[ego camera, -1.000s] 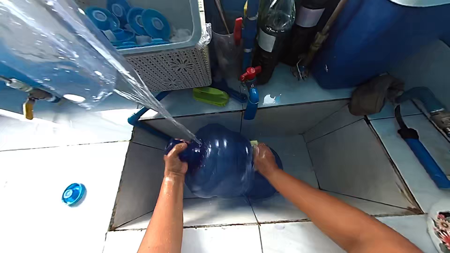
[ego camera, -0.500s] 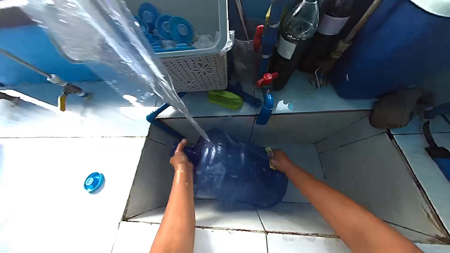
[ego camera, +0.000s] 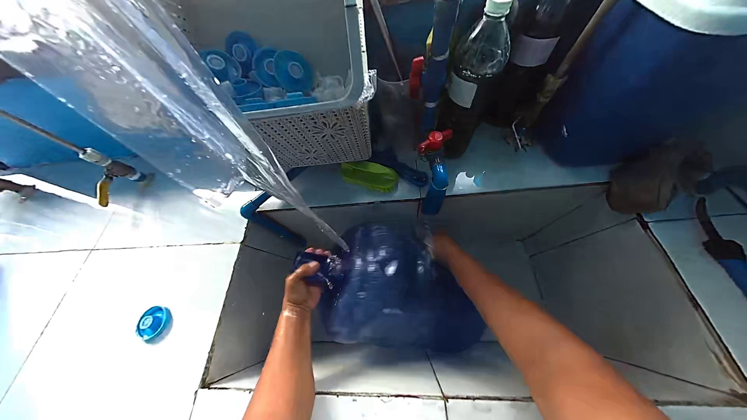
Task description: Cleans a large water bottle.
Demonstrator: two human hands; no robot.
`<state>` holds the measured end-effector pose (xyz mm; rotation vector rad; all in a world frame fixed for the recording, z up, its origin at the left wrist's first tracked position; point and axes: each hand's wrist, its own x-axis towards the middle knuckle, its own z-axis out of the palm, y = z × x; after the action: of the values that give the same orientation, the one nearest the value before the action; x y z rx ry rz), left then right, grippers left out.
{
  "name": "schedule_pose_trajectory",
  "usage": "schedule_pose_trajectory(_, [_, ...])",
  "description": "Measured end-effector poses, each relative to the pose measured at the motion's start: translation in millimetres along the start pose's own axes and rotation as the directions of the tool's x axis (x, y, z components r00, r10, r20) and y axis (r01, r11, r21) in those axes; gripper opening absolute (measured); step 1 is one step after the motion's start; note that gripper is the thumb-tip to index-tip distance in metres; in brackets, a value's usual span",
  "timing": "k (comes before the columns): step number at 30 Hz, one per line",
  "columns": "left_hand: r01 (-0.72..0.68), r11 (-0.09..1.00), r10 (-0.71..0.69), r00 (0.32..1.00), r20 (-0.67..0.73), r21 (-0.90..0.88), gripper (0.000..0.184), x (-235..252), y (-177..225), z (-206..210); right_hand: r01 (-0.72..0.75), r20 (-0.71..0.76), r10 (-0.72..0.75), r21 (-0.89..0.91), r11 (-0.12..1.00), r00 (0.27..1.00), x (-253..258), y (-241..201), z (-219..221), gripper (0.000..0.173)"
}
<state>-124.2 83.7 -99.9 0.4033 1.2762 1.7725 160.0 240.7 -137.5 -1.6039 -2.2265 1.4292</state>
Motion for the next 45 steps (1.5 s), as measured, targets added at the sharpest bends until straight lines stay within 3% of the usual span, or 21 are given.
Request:
schedule_pose_trajectory(3, [0.112, 0.981, 0.01, 0.79, -0.613, 0.16, 0.034, 20.3, 9.8, 14.3, -0.245, 0.069, 0.248, -0.049, 0.968, 0.966, -28.8, 46.8, 3.9, 0.051])
schedule_pose_trajectory(5, [0.064, 0.98, 0.037, 0.871, -0.489, 0.187, 0.03, 2.6, 11.2, 36.4, -0.158, 0.022, 0.158, 0.022, 0.987, 0.987, -48.8, 9.5, -3.0, 0.049])
schedule_pose_trajectory(7, [-0.07, 0.996, 0.07, 0.998, 0.001, 0.054, 0.036, -11.6, 5.3, 28.9, 0.092, -0.234, -0.082, 0.034, 0.995, 0.969, -66.6, -32.6, 4.4, 0.042])
schedule_pose_trajectory(9, [-0.025, 0.997, 0.039, 0.976, 0.216, -0.067, 0.045, -9.8, 1.2, 7.6, 0.483, -0.481, -0.487, -0.143, 0.864, 0.729, -79.4, -51.0, 47.9, 0.035])
schedule_pose_trajectory(12, [0.017, 1.0, -0.011, 0.952, -0.306, 0.017, 0.013, -17.1, 4.3, 35.8, 0.839, -0.205, -0.878, -0.265, 0.476, 0.433, -91.1, -95.8, 80.7, 0.028])
schedule_pose_trajectory(15, [-0.056, 0.998, 0.056, 0.998, 0.014, 0.025, 0.022, -31.7, 0.2, 35.0, 0.652, 0.2, -0.62, -0.214, 0.728, 0.758, -69.9, -159.7, 26.1, 0.027])
schedule_pose_trajectory(17, [-0.024, 0.999, 0.034, 0.953, 0.301, -0.04, 0.05, -20.2, -2.0, 17.0, 0.388, 0.075, -0.386, -0.018, 0.921, 0.919, -16.0, -140.7, -4.7, 0.026])
schedule_pose_trajectory(19, [0.006, 1.0, -0.001, 0.984, 0.176, -0.028, 0.036, -7.6, 1.2, -1.8, 0.103, -0.017, -0.102, 0.184, 0.977, 0.995, 5.1, -69.3, -5.4, 0.035])
schedule_pose_trajectory(20, [0.022, 0.999, -0.018, 0.996, -0.087, 0.044, 0.021, -3.7, 6.0, -1.1, -0.062, -0.02, 0.067, 0.192, 0.979, 0.998, 2.4, -22.4, 2.2, 0.04])
schedule_pose_trajectory(22, [0.111, 0.99, -0.041, 0.82, -0.571, 0.09, 0.032, 12.1, 14.8, 8.7, -0.259, 0.024, 0.259, 0.046, 0.965, 0.966, -11.5, 39.0, 8.0, 0.049])
schedule_pose_trajectory(23, [0.13, 0.983, -0.02, 0.771, -0.636, 0.126, 0.034, 11.7, 16.0, 18.9, -0.287, 0.062, 0.288, -0.036, 0.957, 0.956, -19.4, 43.0, 5.1, 0.051])
schedule_pose_trajectory(25, [0.032, 0.986, 0.044, 0.901, -0.432, 0.166, 0.034, -4.2, 19.9, 39.4, -0.24, 0.034, 0.24, -0.006, 0.971, 0.97, -38.3, 20.1, 1.2, 0.053])
schedule_pose_trajectory(28, [-0.052, 0.998, 0.054, 0.994, 0.099, -0.025, 0.05, -8.4, 8.8, 18.8, 0.15, -0.315, -0.124, 0.06, 0.987, 0.941, -78.7, -32.3, 24.4, 0.045])
schedule_pose_trajectory(30, [-0.031, 1.0, 0.03, 0.99, -0.139, -0.006, 0.033, -10.0, 0.6, 23.9, 0.565, -0.435, -0.568, -0.15, 0.811, 0.699, -92.7, -56.2, 65.7, 0.043])
schedule_pose_trajectory(32, [0.042, 0.998, -0.022, 0.908, -0.419, 0.038, 0.025, -16.5, -2.5, 42.4, 0.766, -0.239, -0.825, -0.308, 0.564, 0.511, -96.2, -93.6, 77.5, 0.036])
schedule_pose_trajectory(35, [-0.026, 1.0, 0.026, 1.0, -0.009, 0.006, 0.035, -36.7, -3.1, 40.5, 0.571, 0.178, -0.543, -0.234, 0.787, 0.821, -64.9, -155.5, 18.6, 0.029])
schedule_pose_trajectory(37, [-0.015, 1.0, 0.017, 0.941, 0.338, -0.009, 0.059, -26.6, -1.9, 19.3, 0.345, 0.033, -0.343, -0.059, 0.937, 0.939, -17.7, -126.5, -7.4, 0.024])
schedule_pose_trajectory(38, [0.002, 1.0, 0.001, 0.944, 0.33, -0.01, 0.056, -17.9, -0.6, 6.5, 0.255, -0.042, -0.254, 0.01, 0.967, 0.966, -3.6, -89.1, -7.6, 0.026])
schedule_pose_trajectory(40, [0.021, 0.999, -0.017, 0.991, -0.133, 0.029, 0.027, -4.7, 2.7, 1.5, -0.051, -0.007, 0.051, -0.03, 0.998, 0.999, -7.1, -4.6, 1.8, 0.042])
schedule_pose_trajectory(42, [0.092, 0.994, -0.039, 0.81, -0.586, 0.062, 0.036, 12.6, 10.8, 16.7, -0.25, 0.028, 0.251, -0.055, 0.967, 0.967, -26.5, 29.3, 7.1, 0.047])
schedule_pose_trajectory(45, [-0.006, 0.992, 0.042, 0.958, -0.283, 0.128, 0.031, -10.8, 16.1, 39.3, -0.144, -0.038, 0.147, 0.063, 0.988, 0.988, -60.6, 2.2, 2.8, 0.047])
